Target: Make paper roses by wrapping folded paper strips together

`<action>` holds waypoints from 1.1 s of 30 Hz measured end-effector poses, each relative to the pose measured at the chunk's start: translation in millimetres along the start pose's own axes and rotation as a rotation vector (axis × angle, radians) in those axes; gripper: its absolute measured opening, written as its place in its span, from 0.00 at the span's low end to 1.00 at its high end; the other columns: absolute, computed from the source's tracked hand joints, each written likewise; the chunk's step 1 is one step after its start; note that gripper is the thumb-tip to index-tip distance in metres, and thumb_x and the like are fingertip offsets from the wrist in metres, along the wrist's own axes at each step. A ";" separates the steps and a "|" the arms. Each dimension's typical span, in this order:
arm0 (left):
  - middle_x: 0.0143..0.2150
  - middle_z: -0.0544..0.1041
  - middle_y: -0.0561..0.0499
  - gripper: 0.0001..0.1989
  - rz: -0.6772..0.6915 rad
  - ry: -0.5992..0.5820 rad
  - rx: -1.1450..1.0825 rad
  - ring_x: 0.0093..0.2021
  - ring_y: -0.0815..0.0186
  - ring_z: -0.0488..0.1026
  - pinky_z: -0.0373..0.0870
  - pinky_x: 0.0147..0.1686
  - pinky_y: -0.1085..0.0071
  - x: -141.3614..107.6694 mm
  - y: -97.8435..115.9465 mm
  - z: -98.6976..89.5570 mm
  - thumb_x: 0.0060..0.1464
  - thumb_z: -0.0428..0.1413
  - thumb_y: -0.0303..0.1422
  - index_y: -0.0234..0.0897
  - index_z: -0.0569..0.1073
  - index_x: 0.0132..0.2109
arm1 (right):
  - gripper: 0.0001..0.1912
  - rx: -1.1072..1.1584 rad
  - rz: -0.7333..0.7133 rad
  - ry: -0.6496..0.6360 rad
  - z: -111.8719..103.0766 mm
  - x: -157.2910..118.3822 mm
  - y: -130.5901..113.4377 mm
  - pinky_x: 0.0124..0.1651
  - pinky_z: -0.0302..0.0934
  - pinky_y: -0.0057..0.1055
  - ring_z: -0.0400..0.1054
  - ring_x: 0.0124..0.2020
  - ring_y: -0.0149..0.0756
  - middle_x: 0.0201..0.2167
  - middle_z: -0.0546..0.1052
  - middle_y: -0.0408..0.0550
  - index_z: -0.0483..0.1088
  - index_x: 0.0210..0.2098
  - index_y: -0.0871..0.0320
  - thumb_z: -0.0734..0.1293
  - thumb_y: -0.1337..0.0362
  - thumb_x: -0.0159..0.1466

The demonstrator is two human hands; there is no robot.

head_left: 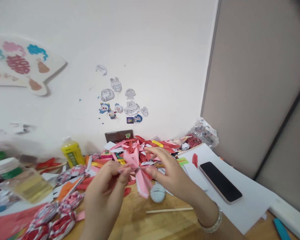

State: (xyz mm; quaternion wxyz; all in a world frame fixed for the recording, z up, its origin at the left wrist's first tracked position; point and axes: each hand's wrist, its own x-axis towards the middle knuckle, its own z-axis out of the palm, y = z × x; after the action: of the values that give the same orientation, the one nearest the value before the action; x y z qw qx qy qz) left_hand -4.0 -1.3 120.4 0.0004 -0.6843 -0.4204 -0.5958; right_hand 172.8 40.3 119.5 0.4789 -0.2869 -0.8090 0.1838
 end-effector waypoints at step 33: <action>0.43 0.74 0.44 0.07 0.220 -0.434 0.296 0.43 0.60 0.73 0.72 0.40 0.65 -2.5 -8.0 18.2 0.57 0.47 0.27 0.38 0.68 0.41 | 0.19 -0.357 -0.289 -0.079 -21.3 2.9 6.9 0.53 0.54 0.37 0.60 0.51 0.38 0.51 0.67 0.50 0.64 0.52 0.54 0.66 0.64 0.61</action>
State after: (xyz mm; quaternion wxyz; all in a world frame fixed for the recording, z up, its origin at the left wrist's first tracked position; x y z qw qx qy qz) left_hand 6.4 11.6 109.1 0.0751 -0.8298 -0.4164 -0.3639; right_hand 192.5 48.0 127.6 0.4096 -0.2410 -0.8796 -0.0218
